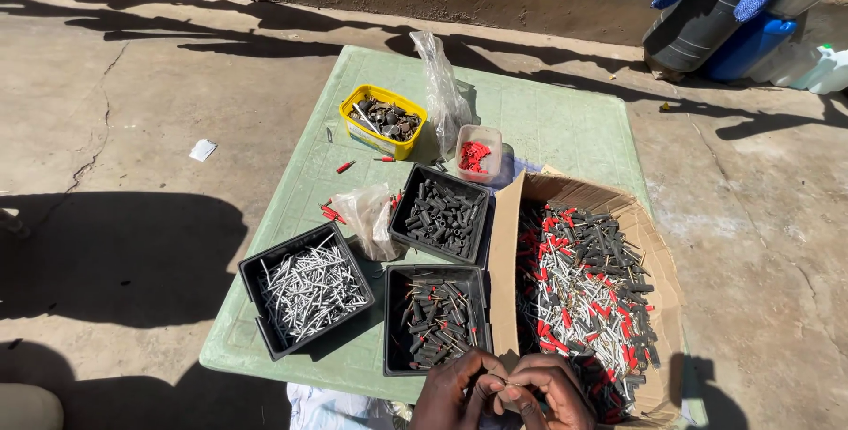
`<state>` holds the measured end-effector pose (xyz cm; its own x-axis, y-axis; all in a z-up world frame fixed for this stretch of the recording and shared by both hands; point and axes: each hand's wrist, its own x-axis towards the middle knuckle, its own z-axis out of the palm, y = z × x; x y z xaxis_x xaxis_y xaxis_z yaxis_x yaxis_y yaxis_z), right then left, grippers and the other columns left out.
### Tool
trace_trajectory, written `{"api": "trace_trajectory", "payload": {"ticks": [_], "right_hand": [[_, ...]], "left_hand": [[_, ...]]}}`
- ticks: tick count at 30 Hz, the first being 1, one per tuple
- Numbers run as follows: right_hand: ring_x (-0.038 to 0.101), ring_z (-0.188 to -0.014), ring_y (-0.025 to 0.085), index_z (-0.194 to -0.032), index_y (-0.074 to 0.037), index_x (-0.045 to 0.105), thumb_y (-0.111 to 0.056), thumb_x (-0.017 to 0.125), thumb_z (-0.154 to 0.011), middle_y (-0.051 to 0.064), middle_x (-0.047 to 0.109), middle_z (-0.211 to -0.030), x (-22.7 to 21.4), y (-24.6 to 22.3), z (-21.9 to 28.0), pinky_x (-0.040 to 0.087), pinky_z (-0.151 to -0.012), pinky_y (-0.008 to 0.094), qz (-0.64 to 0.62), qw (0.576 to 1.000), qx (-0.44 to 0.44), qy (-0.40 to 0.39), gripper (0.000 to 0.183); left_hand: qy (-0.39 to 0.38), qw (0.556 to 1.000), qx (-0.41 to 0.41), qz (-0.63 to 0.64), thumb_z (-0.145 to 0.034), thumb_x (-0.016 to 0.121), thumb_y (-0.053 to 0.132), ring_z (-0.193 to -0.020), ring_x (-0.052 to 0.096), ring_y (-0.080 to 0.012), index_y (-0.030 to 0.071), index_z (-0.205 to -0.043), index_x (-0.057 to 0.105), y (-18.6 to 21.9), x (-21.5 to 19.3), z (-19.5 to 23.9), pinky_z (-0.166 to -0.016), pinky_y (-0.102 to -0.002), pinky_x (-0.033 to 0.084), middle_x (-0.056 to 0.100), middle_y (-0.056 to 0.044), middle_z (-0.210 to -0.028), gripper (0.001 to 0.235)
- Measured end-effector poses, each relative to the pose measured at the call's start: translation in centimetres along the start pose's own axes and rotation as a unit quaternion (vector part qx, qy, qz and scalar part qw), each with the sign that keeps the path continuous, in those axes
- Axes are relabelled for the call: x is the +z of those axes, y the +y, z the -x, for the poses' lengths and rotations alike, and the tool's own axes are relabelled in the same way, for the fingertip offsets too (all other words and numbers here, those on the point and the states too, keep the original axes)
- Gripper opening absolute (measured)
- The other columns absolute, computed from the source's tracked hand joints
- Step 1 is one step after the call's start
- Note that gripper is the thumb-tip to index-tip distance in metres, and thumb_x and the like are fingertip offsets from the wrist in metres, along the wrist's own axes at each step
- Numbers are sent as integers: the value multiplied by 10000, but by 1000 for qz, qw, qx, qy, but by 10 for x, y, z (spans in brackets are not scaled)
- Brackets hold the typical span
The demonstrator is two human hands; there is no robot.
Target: Assembling red plastic caps onto metal screws and sorting them into various containers on a table.
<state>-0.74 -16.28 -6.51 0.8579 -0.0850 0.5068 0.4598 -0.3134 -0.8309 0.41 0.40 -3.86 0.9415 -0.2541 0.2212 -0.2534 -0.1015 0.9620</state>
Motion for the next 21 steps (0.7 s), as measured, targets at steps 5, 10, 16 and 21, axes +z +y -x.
{"api": "trace_trajectory", "payload": {"ticks": [5, 10, 16, 21], "right_hand": [[722, -795, 78, -914, -151, 754, -210, 636, -928, -19, 757, -917, -3, -33, -8, 571, -745, 204, 144, 989, -32, -33, 133], [697, -710, 139, -946, -122, 726, -2, 548, -915, -24, 737, -903, -4, -25, -13, 564, -680, 245, 289, 938, -179, -64, 218], [710, -626, 93, -738, -230, 745, -288, 494, -938, -79, 762, -738, 18, -35, -10, 542, -593, 231, 270, 957, -97, 38, 327], [657, -703, 179, -827, -96, 714, -102, 697, -898, 17, 703, -759, 12, 16, 5, 544, -680, 301, 225, 970, 32, 90, 73]], "left_hand": [[23, 1000, -3, 9, -1040, 550, 406, -695, 660, -103, 144, -929, 734, -15, 2, 0, -638, -282, 496, 723, 17, -785, 338], [23, 1000, 10, -11, -1042, 541, 452, -618, 660, -110, 146, -945, 758, -15, -3, 1, -598, -281, 518, 690, 10, -676, 387], [-53, 964, 137, -220, -877, 616, 33, -628, 647, -236, 109, -971, 668, -47, -8, -8, -502, -394, 441, 668, -93, -788, 132], [39, 989, -26, -140, -992, 620, 349, -683, 699, -90, 158, -955, 774, -20, -46, -82, -650, -289, 487, 760, 29, -746, 248]]}}
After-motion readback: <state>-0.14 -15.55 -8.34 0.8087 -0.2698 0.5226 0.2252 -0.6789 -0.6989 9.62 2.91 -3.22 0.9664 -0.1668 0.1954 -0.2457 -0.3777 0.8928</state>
